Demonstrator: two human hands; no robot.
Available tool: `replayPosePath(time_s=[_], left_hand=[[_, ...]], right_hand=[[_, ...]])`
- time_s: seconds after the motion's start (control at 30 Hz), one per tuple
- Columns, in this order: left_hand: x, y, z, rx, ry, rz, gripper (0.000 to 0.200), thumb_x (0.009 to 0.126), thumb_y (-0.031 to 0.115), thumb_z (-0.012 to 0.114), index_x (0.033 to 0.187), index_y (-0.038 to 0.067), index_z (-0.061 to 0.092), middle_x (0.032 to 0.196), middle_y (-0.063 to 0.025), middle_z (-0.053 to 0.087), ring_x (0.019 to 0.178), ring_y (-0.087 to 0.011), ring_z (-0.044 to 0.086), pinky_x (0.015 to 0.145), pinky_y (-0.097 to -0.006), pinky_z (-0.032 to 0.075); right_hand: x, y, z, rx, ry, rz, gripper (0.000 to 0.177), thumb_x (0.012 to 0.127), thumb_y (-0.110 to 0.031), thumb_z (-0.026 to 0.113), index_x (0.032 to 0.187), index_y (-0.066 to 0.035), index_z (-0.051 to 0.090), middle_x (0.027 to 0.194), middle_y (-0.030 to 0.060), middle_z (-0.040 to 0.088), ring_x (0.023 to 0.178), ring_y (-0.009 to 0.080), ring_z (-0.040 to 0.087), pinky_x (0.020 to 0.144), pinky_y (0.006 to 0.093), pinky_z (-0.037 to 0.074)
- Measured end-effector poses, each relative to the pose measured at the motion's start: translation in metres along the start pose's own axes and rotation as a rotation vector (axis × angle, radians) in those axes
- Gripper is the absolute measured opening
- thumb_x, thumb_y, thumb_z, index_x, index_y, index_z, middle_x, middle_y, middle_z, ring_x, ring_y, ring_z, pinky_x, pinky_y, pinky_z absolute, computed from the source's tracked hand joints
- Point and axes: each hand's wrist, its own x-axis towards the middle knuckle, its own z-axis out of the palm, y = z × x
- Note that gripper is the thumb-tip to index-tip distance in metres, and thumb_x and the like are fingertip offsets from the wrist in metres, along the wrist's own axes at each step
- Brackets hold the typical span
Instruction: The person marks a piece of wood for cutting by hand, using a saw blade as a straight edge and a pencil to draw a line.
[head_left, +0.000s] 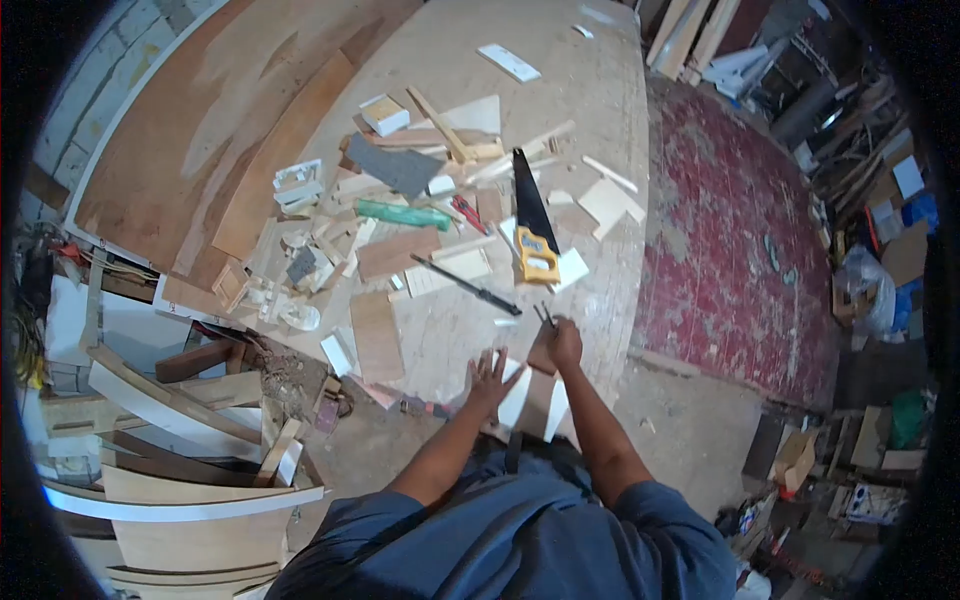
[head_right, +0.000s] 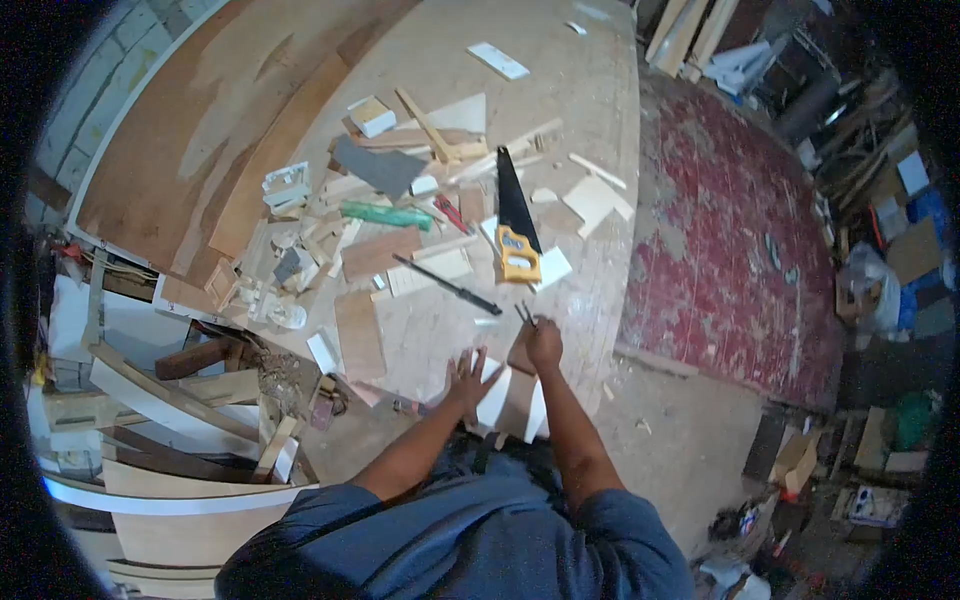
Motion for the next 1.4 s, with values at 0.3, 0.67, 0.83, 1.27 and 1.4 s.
replayPosePath(time_s=[0.3, 0.67, 0.83, 1.27, 1.4], left_hand=[[0.001, 0.005, 0.003, 0.111, 0.089, 0.034, 0.161, 0.032, 0.041, 0.097, 0.159, 0.027, 0.0, 0.159, -0.0288, 0.008, 0.146, -0.056, 0.0, 0.114, -0.0706, 0.012], [0.033, 0.087, -0.001, 0.047, 0.118, 0.029, 0.157, 0.038, 0.051, 0.095, 0.159, 0.019, -0.002, 0.154, -0.0373, 0.008, 0.146, -0.0552, -0.001, 0.115, -0.0685, 0.008], [0.052, 0.121, -0.011, 0.132, 0.068, 0.028, 0.158, 0.044, 0.059, 0.091, 0.158, 0.016, -0.009, 0.157, -0.0374, -0.003, 0.147, -0.0543, -0.006, 0.114, -0.069, 0.009], [0.057, 0.118, -0.008, 0.122, 0.015, 0.015, 0.157, 0.045, 0.057, 0.092, 0.158, 0.018, -0.01, 0.158, -0.0364, -0.008, 0.146, -0.0551, -0.01, 0.112, -0.0718, 0.007], [0.06, 0.118, -0.005, 0.008, 0.098, 0.099, 0.155, 0.042, 0.051, 0.093, 0.159, 0.02, -0.005, 0.155, -0.039, -0.001, 0.144, -0.0577, -0.005, 0.112, -0.0715, 0.003]], right_hand=[[-0.049, 0.147, -0.045, 0.763, -0.194, 0.396, 0.011, 0.09, -0.011, 0.063, 0.09, 0.001, 0.064, 0.08, 0.0104, 0.069, 0.068, 0.0154, 0.065, 0.062, 0.0317, 0.054], [-0.119, 0.232, -0.133, 0.72, -0.152, 0.571, 0.009, 0.089, -0.006, 0.055, 0.081, -0.001, 0.055, 0.069, 0.0081, 0.059, 0.056, 0.0183, 0.06, 0.053, 0.035, 0.051], [-0.121, 0.241, -0.133, 0.739, -0.141, 0.57, 0.011, 0.088, -0.009, 0.056, 0.08, -0.002, 0.055, 0.069, 0.0061, 0.057, 0.058, 0.0168, 0.058, 0.055, 0.0337, 0.05], [-0.107, 0.232, -0.073, 0.801, -0.178, 0.582, 0.025, 0.083, -0.016, 0.074, 0.106, -0.007, 0.071, 0.072, 0.0009, 0.059, 0.048, 0.0102, 0.046, 0.041, 0.0278, 0.037], [-0.104, 0.223, -0.088, 0.783, -0.23, 0.685, 0.021, 0.084, -0.015, 0.074, 0.102, -0.006, 0.071, 0.073, 0.0013, 0.061, 0.047, 0.0096, 0.046, 0.039, 0.0275, 0.036]])
